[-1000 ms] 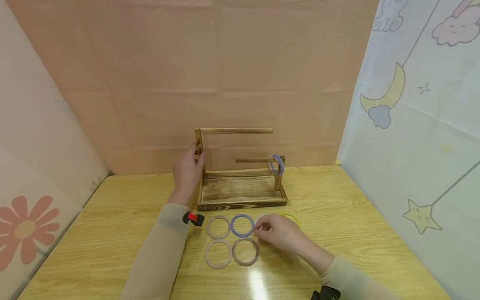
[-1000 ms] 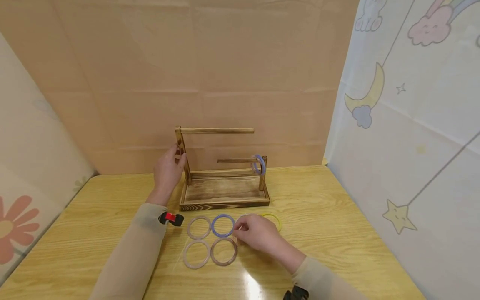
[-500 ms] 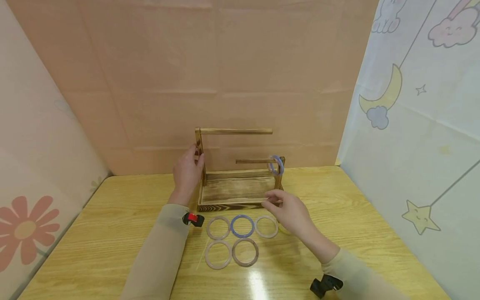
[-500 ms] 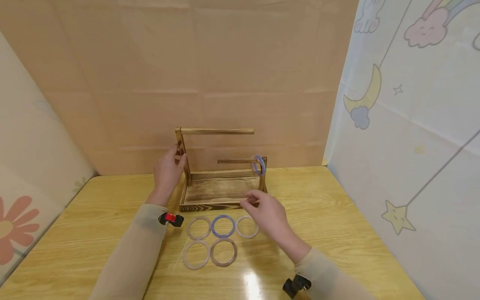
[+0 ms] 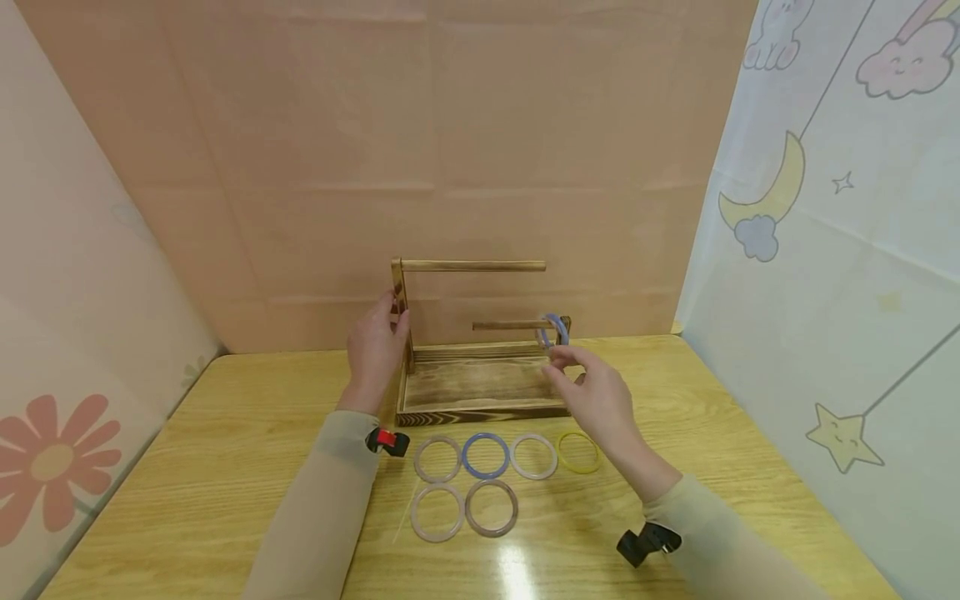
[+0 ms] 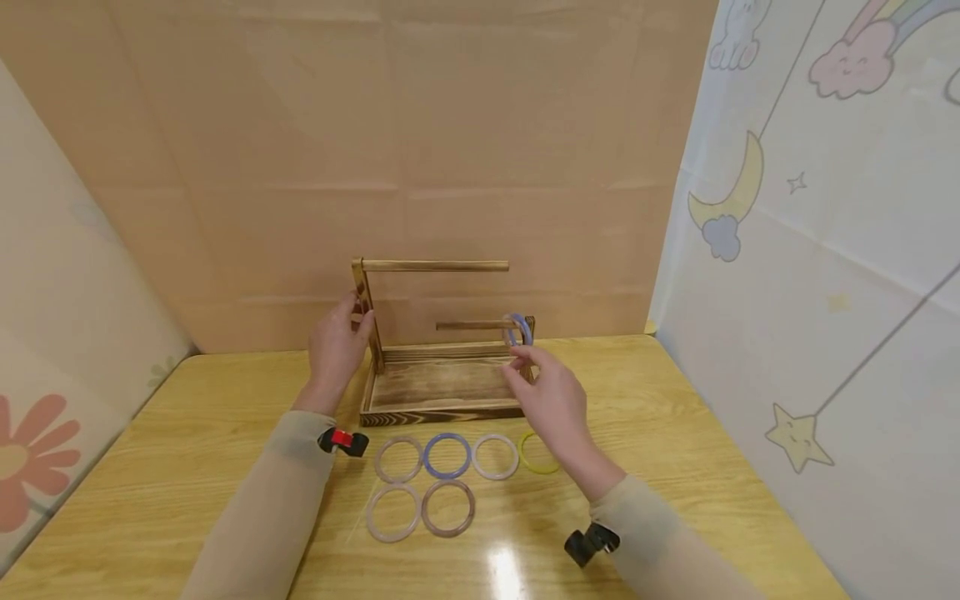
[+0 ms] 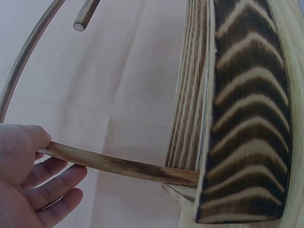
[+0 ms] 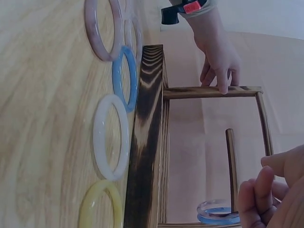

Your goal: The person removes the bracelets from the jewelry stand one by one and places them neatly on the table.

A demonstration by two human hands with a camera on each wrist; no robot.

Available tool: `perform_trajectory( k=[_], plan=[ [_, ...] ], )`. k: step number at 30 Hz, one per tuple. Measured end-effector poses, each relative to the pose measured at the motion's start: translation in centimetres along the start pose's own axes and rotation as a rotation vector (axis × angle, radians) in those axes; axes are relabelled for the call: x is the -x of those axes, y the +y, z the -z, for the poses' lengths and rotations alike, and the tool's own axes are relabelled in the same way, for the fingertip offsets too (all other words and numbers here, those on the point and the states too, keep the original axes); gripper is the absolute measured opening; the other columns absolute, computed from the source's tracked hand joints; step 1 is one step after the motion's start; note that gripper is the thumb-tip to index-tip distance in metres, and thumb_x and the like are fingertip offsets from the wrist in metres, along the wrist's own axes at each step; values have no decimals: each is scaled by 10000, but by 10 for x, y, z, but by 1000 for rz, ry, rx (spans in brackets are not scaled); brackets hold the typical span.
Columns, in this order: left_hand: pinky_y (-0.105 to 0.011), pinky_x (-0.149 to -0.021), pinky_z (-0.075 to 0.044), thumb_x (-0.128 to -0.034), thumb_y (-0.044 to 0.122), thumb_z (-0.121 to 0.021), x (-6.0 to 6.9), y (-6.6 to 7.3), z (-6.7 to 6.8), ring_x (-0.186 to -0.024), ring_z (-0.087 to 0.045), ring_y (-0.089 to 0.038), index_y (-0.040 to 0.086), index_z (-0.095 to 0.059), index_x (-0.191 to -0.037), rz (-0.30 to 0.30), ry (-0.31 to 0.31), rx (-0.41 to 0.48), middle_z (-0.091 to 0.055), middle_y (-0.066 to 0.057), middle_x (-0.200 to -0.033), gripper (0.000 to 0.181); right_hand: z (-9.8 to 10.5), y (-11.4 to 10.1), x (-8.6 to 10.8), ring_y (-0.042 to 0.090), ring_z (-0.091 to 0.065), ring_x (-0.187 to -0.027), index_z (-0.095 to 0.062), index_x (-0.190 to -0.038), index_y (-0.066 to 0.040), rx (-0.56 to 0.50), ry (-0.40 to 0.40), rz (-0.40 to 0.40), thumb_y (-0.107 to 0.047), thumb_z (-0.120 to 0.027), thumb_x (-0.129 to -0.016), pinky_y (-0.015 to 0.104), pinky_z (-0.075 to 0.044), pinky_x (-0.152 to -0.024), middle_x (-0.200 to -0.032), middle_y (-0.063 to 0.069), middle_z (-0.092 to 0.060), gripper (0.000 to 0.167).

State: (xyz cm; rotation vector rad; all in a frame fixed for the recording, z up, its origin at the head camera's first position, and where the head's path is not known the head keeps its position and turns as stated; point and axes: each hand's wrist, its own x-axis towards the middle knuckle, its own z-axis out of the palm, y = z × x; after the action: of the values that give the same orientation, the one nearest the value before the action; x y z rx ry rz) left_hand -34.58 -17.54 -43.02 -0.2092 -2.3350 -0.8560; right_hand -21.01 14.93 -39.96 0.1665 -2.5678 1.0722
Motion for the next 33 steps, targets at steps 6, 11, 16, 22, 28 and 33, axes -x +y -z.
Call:
perform_trajectory(
  k=[6, 11, 16, 22, 28, 33],
  plan=[
    [-601, -721, -599, -1112, 245, -696, 0, 0, 0, -957, -794, -379, 9, -662, -1412, 11, -9, -11, -772, -207, -1244, 383, 1, 2, -11, 180, -525, -489, -748, -1396, -99, 22, 55, -5, -279, -765, -1074, 291, -321, -413, -1112, 36, -803, 369],
    [-601, -727, -600, -1105, 240, -707, 0, 0, 0, -951, -796, -380, 4, -654, -1432, 16, -10, -15, -772, -211, -1252, 407, 2, 4, -19, 194, -562, -511, -745, -1412, -129, 28, 73, -31, -301, -762, -1077, 299, -324, -408, -1071, 54, -802, 377],
    [-605, -727, -597, -1096, 223, -720, 0, 0, -1, -955, -794, -387, -1, -656, -1430, 17, -8, -18, -773, -210, -1245, 407, 2, 7, -24, 196, -594, -505, -735, -1433, -144, 32, 70, -49, -330, -750, -1084, 308, -319, -396, -889, 66, -784, 396],
    [-592, -712, -602, -1093, 217, -727, 0, 0, -1, -943, -800, -377, -4, -664, -1409, 16, -7, -10, -778, -207, -1231, 391, 0, 10, -29, 207, -677, -541, -720, -1448, -120, 40, 83, -51, -313, -745, -1085, 306, -336, -398, -981, 112, -801, 413],
    [-574, -706, -610, -1105, 228, -710, 0, -1, 0, -938, -805, -362, 3, -671, -1400, 8, -4, 0, -781, -195, -1228, 373, -1, 12, -33, 181, -656, -505, -705, -1468, -105, 62, 85, -55, -320, -744, -1086, 285, -323, -400, -894, 94, -806, 441],
    [-573, -714, -611, -1114, 242, -698, -1, -2, -1, -947, -804, -362, 5, -668, -1411, 14, -9, 4, -780, -194, -1234, 382, -3, 14, -36, 169, -643, -490, -707, -1473, -120, 71, 86, -72, -328, -746, -1084, 283, -316, -402, -783, 44, -782, 443]
  ],
)
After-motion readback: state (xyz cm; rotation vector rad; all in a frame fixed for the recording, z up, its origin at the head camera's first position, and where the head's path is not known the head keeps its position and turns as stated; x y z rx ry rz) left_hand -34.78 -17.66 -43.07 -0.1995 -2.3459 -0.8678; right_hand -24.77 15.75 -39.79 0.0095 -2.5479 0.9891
